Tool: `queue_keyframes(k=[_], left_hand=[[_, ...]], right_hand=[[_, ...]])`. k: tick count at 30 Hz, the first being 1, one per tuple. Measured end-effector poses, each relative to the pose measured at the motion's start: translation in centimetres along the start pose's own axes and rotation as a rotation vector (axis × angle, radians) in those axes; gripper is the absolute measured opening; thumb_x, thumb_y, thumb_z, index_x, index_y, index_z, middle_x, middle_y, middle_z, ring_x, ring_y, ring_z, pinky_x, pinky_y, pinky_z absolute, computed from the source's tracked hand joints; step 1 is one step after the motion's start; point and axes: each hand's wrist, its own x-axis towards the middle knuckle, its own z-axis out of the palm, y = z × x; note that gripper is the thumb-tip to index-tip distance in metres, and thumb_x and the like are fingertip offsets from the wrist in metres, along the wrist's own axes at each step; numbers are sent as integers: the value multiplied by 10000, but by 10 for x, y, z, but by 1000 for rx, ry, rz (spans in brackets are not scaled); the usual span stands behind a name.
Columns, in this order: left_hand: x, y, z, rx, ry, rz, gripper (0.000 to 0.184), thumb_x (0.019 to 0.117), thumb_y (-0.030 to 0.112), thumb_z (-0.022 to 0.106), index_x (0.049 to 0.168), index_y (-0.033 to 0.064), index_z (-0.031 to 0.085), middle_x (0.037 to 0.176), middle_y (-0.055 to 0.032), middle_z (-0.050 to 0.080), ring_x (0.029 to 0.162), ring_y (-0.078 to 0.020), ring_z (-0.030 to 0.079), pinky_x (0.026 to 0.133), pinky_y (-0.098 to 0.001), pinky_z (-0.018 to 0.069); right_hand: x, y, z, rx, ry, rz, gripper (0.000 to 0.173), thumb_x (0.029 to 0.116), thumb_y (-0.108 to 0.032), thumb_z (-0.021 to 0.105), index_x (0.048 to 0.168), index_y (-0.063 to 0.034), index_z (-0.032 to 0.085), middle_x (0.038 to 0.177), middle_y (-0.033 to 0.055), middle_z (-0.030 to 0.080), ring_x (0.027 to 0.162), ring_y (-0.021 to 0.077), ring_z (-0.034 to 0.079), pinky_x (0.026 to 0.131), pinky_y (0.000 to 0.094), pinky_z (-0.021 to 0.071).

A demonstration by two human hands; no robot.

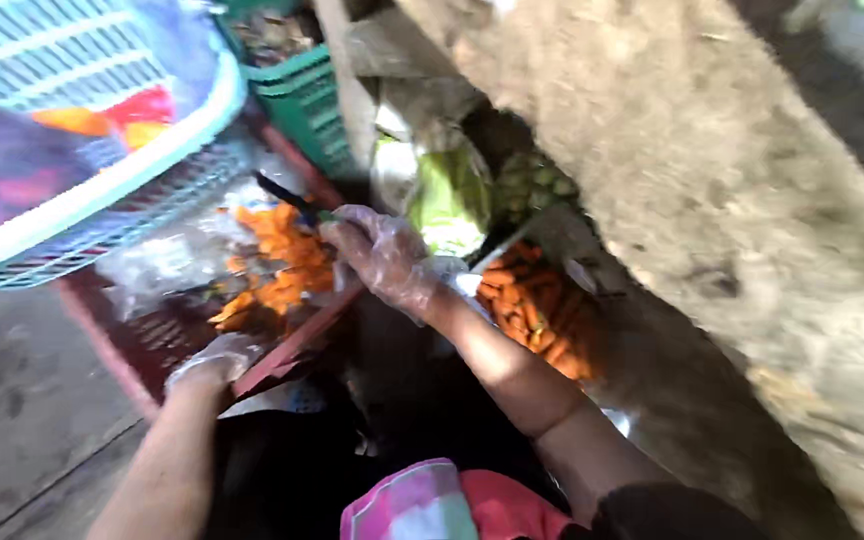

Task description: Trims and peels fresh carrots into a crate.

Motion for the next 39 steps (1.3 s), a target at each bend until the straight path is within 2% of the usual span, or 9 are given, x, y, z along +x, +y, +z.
queue_keyframes(k=[4,6,11,18,24,27,30,32,39], left_hand=[[8,-6,-1,-148,115,46,416,1082,300,511,1348,-5,609,1382,-292,575,1351,-456,491,1126,-629,343],[8,-10,-3,-318,233,43,454,1084,341,504,1411,33,572,1413,-296,549,1361,-467,478,1126,-648,336],[19,-37,2,-566,415,88,462,1082,355,484,1462,99,541,1471,-233,526,1381,-400,480,1130,-621,354],[17,-54,11,-635,573,98,459,1067,378,485,1430,110,572,1414,-188,589,1305,-331,565,1099,-565,422],[-8,-46,12,-632,714,18,403,995,377,648,1169,14,686,1195,-233,666,1140,-349,624,1015,-583,452],[-11,-37,10,-666,763,8,501,1000,446,595,1151,-27,663,1171,-241,650,1106,-317,613,1004,-545,446],[-10,-33,10,-700,760,-47,603,1042,523,469,1222,-24,648,1208,-236,650,1125,-300,624,1019,-526,459],[-5,-34,9,-708,744,-56,597,1049,525,452,1271,1,632,1234,-228,647,1139,-303,626,1016,-534,465],[1,-32,11,-730,718,51,514,1055,440,494,1313,11,607,1260,-236,638,1156,-318,627,1025,-543,468]], right_hand=[[-69,69,-71,-233,22,359,451,1012,-335,662,1425,-168,592,1252,148,701,1103,302,692,950,525,559],[-114,127,-97,-191,103,570,387,1069,-243,556,1422,-87,578,1335,175,653,1207,280,641,1044,477,511],[-222,177,-144,-179,362,1034,361,1107,-194,473,1301,89,590,1202,271,643,1059,287,630,957,422,509],[-185,220,-121,-315,-20,1161,380,1093,-167,480,1367,78,578,1391,307,578,1327,404,545,1130,532,405],[-162,251,-111,-341,-283,1107,392,1077,-192,530,1375,59,568,1393,271,581,1313,367,553,1117,505,412],[-203,286,-100,-277,-83,982,368,1037,-214,590,1275,64,631,1248,279,647,1157,369,633,1003,517,503],[-219,266,-132,-288,-194,1194,436,1102,-221,479,1466,19,502,1491,258,513,1397,378,484,1162,525,368],[-251,285,-138,-484,-33,1165,405,1065,-258,548,1300,61,631,1319,303,621,1261,446,582,1081,606,438],[-256,259,-132,-286,24,1234,477,1052,-262,586,1377,85,560,1413,295,560,1340,379,531,1143,509,392]])
